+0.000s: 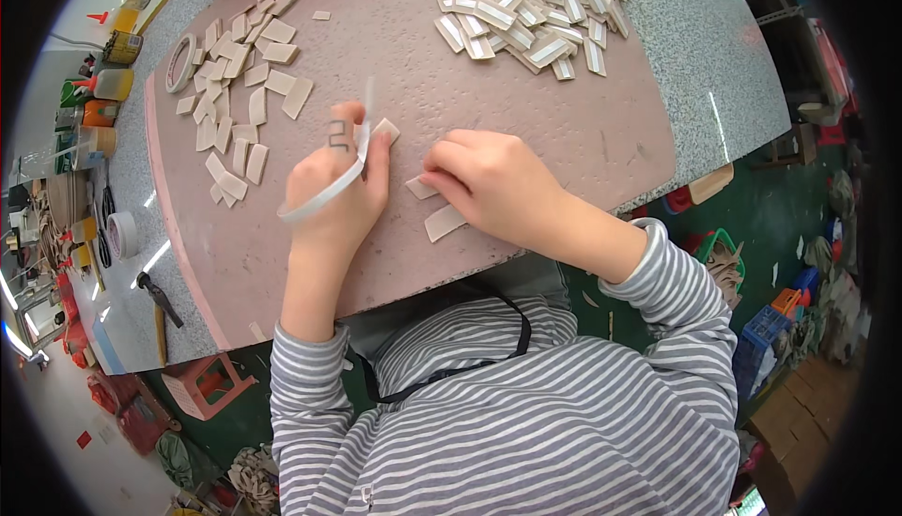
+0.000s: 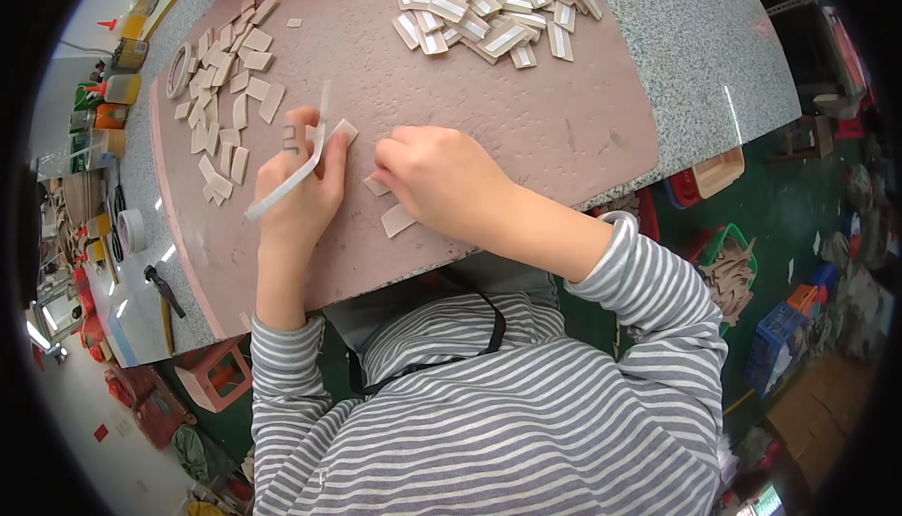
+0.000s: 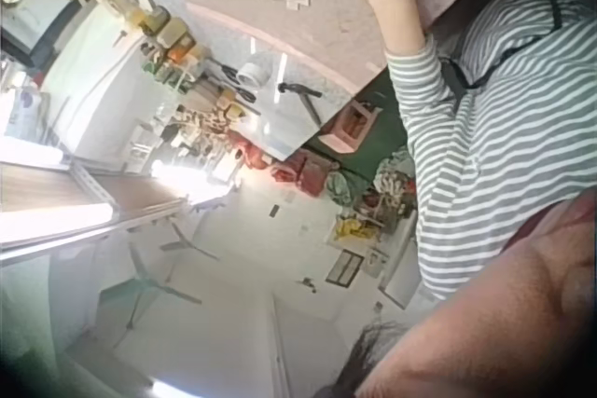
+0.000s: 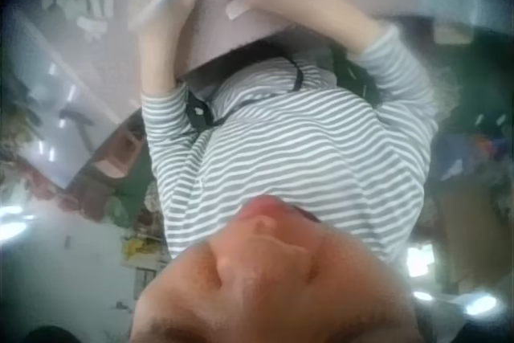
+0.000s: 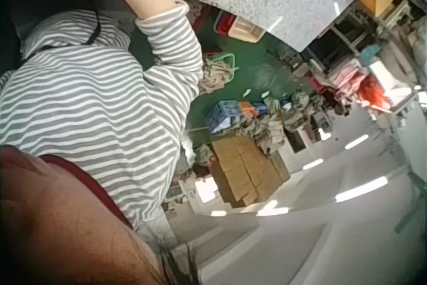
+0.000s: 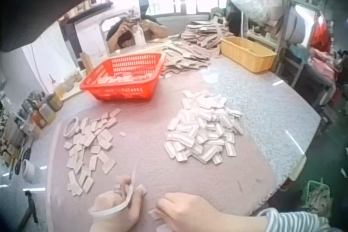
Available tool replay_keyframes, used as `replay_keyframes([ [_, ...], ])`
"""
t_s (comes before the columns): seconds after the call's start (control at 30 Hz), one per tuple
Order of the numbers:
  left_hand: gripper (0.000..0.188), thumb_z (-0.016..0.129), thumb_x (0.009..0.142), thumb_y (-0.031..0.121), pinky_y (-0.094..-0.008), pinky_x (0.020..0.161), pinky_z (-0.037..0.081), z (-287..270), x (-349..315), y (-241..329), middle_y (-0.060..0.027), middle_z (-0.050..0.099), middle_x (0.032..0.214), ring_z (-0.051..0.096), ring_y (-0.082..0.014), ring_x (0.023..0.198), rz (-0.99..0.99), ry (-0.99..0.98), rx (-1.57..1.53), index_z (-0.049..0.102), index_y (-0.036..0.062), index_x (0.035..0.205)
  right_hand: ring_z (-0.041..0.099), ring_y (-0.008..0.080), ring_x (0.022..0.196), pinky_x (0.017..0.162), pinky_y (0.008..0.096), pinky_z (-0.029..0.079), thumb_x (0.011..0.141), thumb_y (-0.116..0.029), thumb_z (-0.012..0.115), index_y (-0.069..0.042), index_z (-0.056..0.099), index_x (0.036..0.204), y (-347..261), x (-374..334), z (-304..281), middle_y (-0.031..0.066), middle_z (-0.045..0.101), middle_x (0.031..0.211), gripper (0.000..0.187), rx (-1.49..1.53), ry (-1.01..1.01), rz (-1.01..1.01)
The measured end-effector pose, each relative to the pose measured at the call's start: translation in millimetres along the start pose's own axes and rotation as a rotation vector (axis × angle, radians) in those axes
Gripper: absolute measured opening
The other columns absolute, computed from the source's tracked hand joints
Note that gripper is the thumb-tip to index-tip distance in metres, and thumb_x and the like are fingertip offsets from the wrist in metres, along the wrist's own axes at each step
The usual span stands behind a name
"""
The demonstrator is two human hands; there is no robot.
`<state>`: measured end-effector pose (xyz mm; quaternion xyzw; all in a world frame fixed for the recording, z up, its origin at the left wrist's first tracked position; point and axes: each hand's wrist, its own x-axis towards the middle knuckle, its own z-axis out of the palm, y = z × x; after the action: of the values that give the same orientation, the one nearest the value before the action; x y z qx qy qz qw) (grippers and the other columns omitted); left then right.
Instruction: The person applies adhesive tape onto small rectangular pads by hand, presses each strip down, and stacks the taped pads into a pile on the work surface.
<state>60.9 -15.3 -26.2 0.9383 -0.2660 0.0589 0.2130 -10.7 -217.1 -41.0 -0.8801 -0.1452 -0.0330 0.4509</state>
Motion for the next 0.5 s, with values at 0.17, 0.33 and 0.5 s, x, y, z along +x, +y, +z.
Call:
replay_keyframes([
  [0.17,0.016,0.069,0.103,0.019,-0.0318,0.051,0.043,-27,-28,-3,-0.0057,0.058,0.061,0.057,-0.0131,0.052,0.068,0.055,-0.075,0.063,0.0038,0.104,0.064,0.0309,0.079,0.07,0.0414,0.052,0.09,-0.014,0.078,-0.004,0.07,0.089,-2,-22,-16,0.0109,0.061,0.084,0.013,0.0,0.267,0.07],
  [0.33,0.014,0.07,0.101,0.016,-0.0369,0.056,0.049,-31,-61,23,-0.0146,0.065,0.067,0.066,-0.0281,0.059,-0.319,-0.561,-0.766,0.066,0.0029,0.097,0.061,0.0286,0.08,0.073,0.0398,0.048,0.086,-0.009,0.08,-0.004,0.07,0.09,-8,-66,-24,0.0084,0.06,0.085,0.012,-0.115,0.14,-0.005],
  [0.5,0.017,0.067,0.103,0.016,-0.0418,0.059,0.05,-18,-55,34,-0.0162,0.067,0.071,0.068,-0.0321,0.063,-0.145,-0.475,-0.46,0.063,0.0013,0.094,0.061,0.0267,0.095,0.084,0.0421,0.046,0.086,-0.015,0.079,-0.006,0.071,0.103,-14,-77,-11,0.0077,0.063,0.1,0.021,-0.272,0.086,-0.166],
])
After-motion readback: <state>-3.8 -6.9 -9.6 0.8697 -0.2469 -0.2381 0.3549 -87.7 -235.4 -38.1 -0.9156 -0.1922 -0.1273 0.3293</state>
